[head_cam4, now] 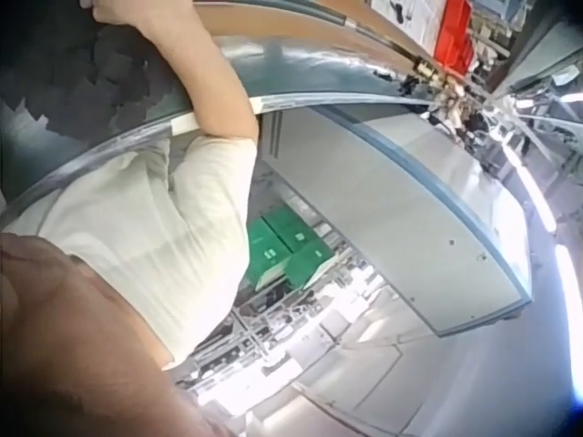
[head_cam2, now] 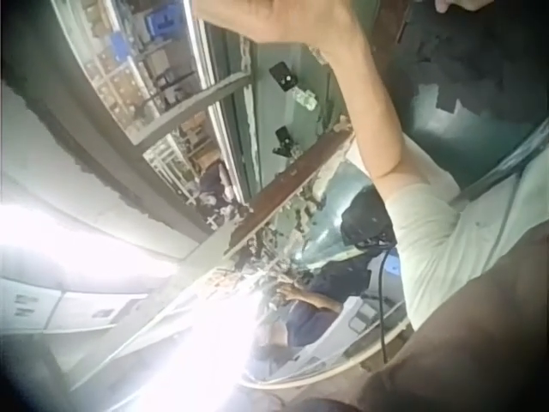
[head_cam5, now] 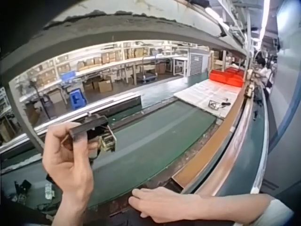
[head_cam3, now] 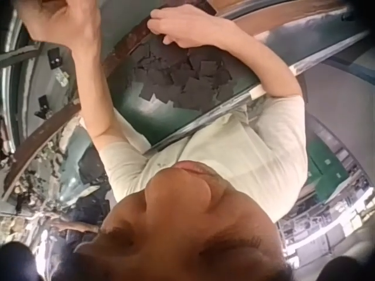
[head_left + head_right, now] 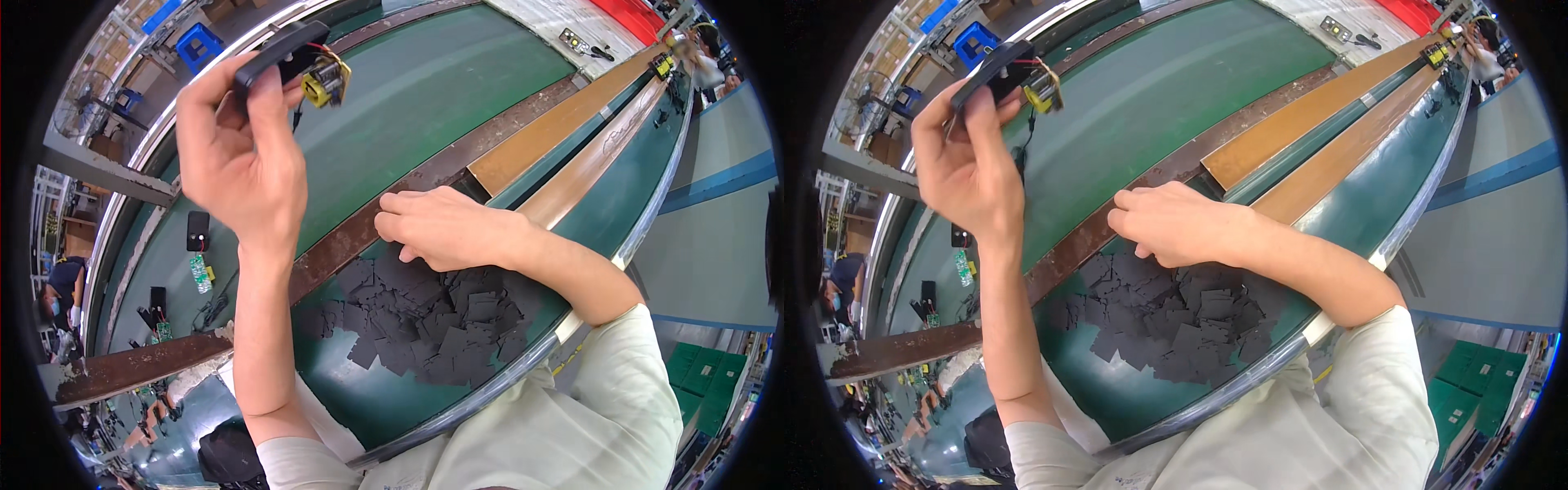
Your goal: The person assembles electronic components by attaching plastic housings and foam pads to circuit boards by hand.
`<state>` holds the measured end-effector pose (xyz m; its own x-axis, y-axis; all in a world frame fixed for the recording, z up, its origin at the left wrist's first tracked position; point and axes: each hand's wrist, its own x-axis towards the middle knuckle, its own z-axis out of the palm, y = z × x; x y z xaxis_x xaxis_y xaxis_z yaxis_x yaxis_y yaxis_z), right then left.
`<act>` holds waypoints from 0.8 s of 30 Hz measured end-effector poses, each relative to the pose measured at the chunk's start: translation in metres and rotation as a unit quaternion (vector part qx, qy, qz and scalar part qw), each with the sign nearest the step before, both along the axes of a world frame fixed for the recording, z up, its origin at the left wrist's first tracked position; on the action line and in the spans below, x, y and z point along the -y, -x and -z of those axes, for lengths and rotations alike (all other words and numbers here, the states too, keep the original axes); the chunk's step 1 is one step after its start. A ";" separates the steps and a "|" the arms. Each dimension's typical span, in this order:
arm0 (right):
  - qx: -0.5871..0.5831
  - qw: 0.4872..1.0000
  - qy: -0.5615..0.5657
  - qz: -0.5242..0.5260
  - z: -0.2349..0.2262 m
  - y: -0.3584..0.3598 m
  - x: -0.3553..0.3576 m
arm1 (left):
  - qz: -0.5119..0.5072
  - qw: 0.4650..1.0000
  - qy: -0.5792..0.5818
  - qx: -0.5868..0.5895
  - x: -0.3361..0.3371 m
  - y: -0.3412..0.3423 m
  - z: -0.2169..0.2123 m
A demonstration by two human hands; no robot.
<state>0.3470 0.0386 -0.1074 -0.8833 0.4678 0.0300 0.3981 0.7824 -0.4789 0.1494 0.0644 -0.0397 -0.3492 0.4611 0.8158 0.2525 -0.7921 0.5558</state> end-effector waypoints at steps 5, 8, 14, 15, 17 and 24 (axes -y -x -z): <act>0.015 0.997 0.072 0.018 -0.008 0.002 -0.006 | 0.001 0.994 0.097 -0.057 -0.003 0.001 0.032; -0.033 0.995 0.092 0.025 -0.011 0.001 -0.007 | -0.029 0.941 0.278 -0.191 -0.018 0.019 0.067; -0.171 0.982 0.061 0.046 0.003 -0.004 -0.025 | 0.071 0.872 0.485 -0.003 -0.029 0.035 0.062; -0.223 0.968 0.072 0.091 0.003 -0.005 -0.028 | 0.109 0.856 0.500 0.077 -0.028 0.036 0.058; -0.321 0.926 0.093 0.177 -0.003 -0.008 -0.033 | 0.161 0.853 0.486 0.103 -0.024 0.031 0.046; -0.439 0.820 0.225 0.291 -0.053 -0.030 -0.041 | 0.320 0.872 0.363 0.072 0.006 -0.004 0.018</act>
<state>0.3775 0.0797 -0.0541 -0.2368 0.9407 0.2428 -0.0108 0.2473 -0.9689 0.1537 0.0579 -0.0575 0.0937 0.9760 0.1967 -0.2264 -0.1715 0.9588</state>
